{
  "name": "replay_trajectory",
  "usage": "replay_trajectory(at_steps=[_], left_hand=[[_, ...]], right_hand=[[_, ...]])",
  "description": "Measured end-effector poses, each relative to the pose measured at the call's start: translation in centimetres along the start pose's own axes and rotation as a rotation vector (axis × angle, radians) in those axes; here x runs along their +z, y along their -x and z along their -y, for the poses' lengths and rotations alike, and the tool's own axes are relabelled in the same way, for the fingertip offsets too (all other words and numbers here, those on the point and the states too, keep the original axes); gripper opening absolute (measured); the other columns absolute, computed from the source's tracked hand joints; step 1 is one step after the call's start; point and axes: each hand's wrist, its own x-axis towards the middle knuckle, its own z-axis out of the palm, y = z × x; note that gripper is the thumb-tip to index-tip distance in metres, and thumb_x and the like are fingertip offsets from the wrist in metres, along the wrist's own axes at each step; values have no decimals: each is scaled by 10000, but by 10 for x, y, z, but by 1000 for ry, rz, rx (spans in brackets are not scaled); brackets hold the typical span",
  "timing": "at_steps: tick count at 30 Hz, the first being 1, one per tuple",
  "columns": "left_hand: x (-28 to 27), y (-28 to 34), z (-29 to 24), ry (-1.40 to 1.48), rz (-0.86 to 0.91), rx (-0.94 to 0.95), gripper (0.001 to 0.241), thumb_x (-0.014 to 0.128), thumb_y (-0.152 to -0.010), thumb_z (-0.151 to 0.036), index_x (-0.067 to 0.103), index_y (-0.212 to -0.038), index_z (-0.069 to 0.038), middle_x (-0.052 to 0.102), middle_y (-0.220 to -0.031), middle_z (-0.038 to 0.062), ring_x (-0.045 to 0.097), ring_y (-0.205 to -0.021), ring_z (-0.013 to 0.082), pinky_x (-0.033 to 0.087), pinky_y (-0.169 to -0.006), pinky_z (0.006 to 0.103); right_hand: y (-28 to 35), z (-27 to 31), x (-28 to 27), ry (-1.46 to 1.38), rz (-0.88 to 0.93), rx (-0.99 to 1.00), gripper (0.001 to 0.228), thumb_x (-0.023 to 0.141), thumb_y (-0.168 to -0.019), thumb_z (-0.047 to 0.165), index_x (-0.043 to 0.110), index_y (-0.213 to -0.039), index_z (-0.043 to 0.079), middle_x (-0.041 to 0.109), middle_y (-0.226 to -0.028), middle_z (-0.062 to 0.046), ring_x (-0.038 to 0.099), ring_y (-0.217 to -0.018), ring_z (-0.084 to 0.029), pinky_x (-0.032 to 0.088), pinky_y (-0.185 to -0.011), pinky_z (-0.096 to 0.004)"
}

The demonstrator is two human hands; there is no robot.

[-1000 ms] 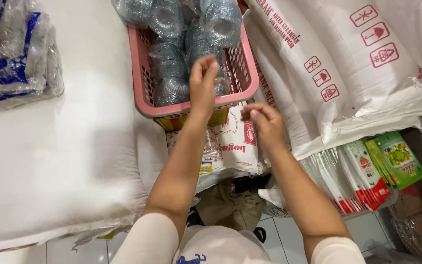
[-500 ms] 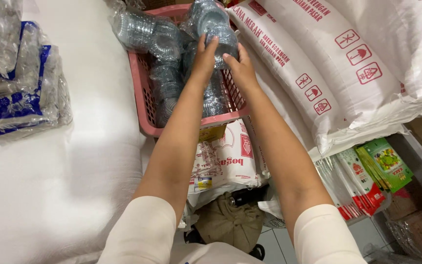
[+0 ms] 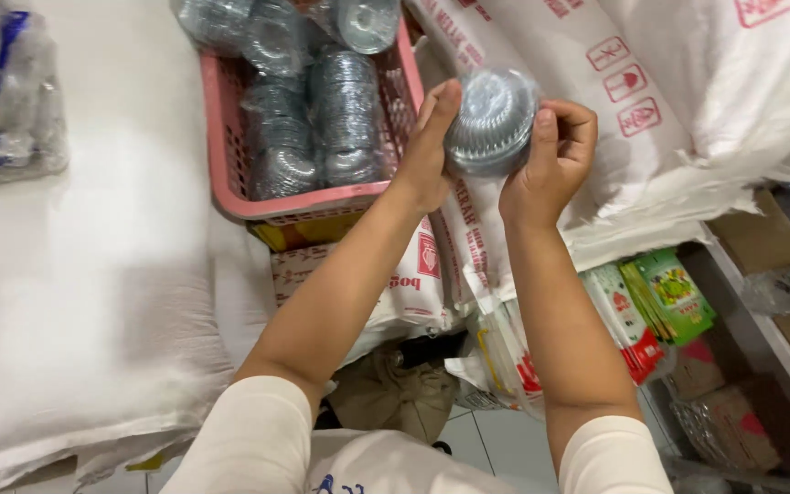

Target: The person repeatedly takes plastic-wrapped molds from a basket and stacks them onto a shelf by hand, and handles packets of plastic bags in a container.

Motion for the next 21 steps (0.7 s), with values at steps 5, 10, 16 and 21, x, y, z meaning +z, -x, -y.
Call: replay_trajectory(at_steps=[5, 10, 16, 21], left_hand=[[30, 83, 36, 181, 230, -378, 801, 774, -852, -542, 456, -1444, -106, 596, -1336, 79, 585, -1237, 252, 545, -983, 490], [24, 135, 74, -242, 273, -292, 902, 910, -759, -251, 417, -1501, -109, 513, -1402, 87, 547, -1292, 211, 490, -1099, 376], [16, 180, 93, -534, 443, -352, 961, 906, -762, -299, 371, -1531, -84, 520, -1398, 108, 531, -1300, 198, 452, -1112, 313], [1, 232, 142, -129, -24, -548, 550, 683, -982, -392, 537, -1358, -18, 626, -1207, 105, 620, -1074, 166, 536, -942, 322]], right_hand=[[41, 75, -59, 129, 158, 35, 398, 621, -1054, 179, 513, -1394, 1, 572, -1378, -86, 538, -1272, -176, 415, -1190, -349], [90, 119, -118, -96, 85, 716, 542, 521, -960, 319, 515, -1425, 41, 570, -1411, -109, 532, -1328, -221, 407, -1146, -369], [155, 103, -172, -138, -301, 1176, 470, 526, -987, 388, 598, -1244, 1, 694, -1141, -143, 688, -1028, -264, 559, -910, -424], [200, 97, -200, 0, -417, 1091, 401, 584, -1000, 313, 640, -1187, -37, 700, -1106, -155, 706, -956, -250, 590, -829, -394]])
